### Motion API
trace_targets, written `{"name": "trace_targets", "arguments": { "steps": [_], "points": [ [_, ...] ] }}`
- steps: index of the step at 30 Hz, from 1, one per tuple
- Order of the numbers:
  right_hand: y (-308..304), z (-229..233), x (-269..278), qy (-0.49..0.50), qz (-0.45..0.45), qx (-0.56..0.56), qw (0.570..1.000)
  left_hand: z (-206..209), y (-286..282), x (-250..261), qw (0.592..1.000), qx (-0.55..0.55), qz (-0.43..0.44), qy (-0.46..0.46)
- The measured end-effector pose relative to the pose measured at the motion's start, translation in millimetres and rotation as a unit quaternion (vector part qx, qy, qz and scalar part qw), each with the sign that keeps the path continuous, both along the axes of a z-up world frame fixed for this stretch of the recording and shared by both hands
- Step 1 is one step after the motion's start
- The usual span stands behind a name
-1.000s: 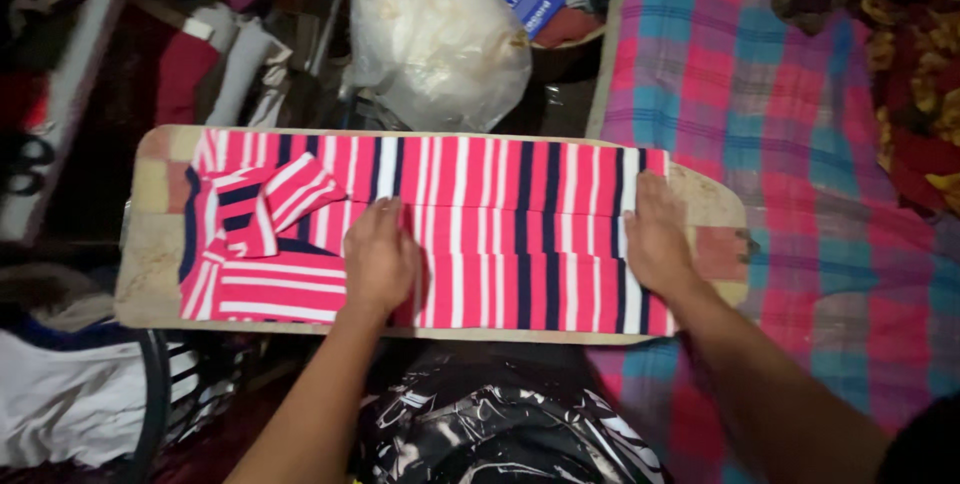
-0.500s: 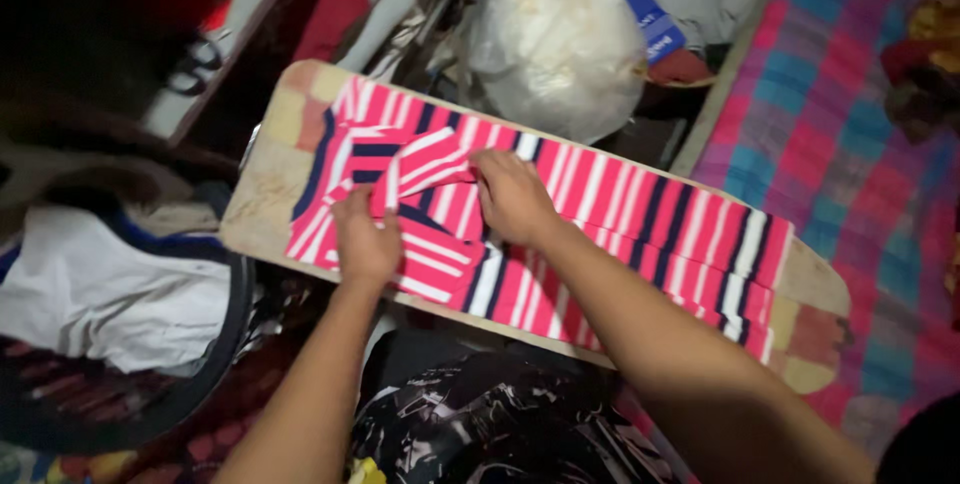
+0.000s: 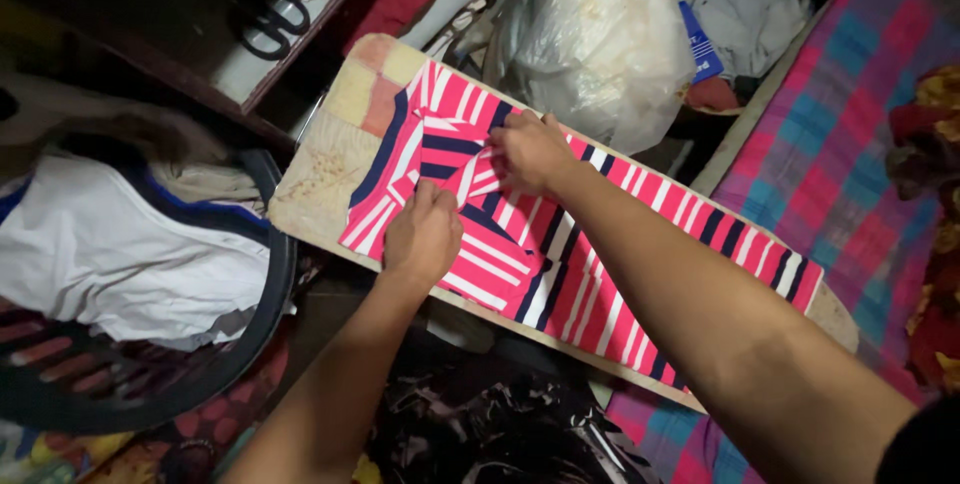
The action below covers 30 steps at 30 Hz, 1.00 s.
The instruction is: The person folds a striped t-shirt and then a white t-shirt on a board.
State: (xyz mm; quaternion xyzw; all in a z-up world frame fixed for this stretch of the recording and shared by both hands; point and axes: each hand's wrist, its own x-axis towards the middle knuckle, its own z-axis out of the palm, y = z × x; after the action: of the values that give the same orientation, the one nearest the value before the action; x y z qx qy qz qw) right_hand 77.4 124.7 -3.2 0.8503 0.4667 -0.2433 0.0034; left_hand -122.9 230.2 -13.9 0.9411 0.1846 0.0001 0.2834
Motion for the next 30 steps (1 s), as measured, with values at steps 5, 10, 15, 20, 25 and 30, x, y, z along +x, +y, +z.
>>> {"name": "trace_targets", "arguments": {
  "steps": [5,10,15,20,25,30],
  "points": [
    [-23.5,7.5,-6.9,-0.067,0.034,0.165,0.983,4.9,1.8,-9.4,0.991,-0.094,0.043,-0.082],
    [-53.2,30.2,-29.5,0.039,-0.044,0.121,0.991,11.4,6.6,-19.7,0.959,-0.225,0.096,-0.145],
    [-80.8,51.3,-64.2,0.081,-0.09,0.235,0.964,18.6,4.2,-29.6,0.921,-0.293,0.097,-0.238],
    [-99.8,50.0,-80.4,0.086,-0.117,0.275,0.95,32.1,-3.3,-37.8,0.945,-0.208,0.099,-0.233],
    [-109.4,34.7,-87.8,0.075,-0.121,0.263,0.954,43.7,-8.3,-47.4,0.954,-0.211,0.045,-0.209],
    [-111.8,22.1,-99.0,0.025,-0.094,0.242,0.965,38.4,-4.1,-62.6,0.972,-0.189,0.007,-0.142]
  ]
}}
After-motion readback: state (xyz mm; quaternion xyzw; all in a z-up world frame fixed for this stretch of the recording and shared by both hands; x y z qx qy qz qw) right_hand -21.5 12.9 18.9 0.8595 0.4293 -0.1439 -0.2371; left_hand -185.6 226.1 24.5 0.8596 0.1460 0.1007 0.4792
